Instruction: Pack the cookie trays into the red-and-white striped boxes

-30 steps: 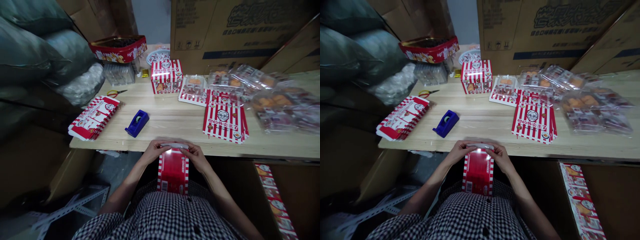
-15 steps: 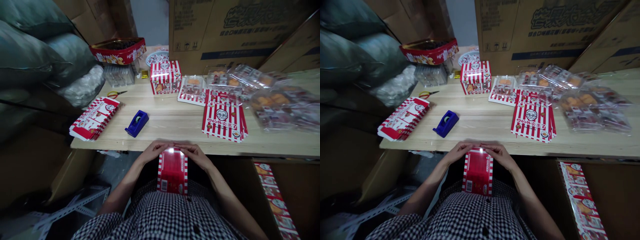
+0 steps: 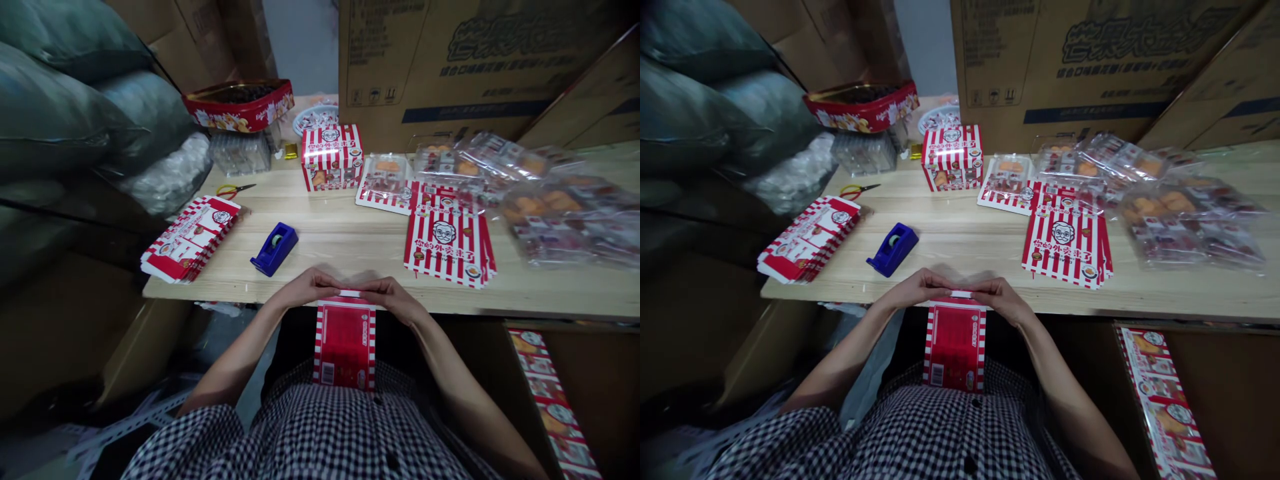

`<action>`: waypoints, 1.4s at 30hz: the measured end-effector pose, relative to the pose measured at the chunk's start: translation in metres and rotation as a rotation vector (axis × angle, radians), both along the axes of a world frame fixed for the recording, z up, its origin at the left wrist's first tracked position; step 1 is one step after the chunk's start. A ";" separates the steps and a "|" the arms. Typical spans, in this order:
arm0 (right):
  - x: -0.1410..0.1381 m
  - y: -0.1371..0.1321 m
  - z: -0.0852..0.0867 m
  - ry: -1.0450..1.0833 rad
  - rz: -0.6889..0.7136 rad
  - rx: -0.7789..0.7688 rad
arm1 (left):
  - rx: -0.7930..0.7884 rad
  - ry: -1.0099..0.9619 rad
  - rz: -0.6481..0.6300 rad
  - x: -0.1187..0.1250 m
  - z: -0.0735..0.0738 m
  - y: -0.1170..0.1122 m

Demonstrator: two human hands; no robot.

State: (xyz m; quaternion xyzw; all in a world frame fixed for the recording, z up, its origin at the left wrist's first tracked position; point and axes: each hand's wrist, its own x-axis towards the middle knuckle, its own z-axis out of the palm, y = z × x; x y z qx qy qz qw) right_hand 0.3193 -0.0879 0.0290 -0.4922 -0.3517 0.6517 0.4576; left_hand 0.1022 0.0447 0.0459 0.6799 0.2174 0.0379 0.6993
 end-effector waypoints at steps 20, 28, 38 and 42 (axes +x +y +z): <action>-0.020 -0.033 0.025 -0.049 0.006 0.118 | -0.135 0.032 0.075 -0.015 0.012 -0.015; 0.004 0.000 0.019 0.008 0.184 0.022 | -0.065 0.050 -0.023 -0.009 0.017 -0.003; -0.017 -0.022 0.021 -0.132 0.044 0.144 | -0.081 0.021 -0.047 -0.019 0.012 -0.004; -0.015 -0.035 0.024 -0.188 -0.003 0.154 | -0.089 -0.001 -0.050 -0.020 0.023 -0.018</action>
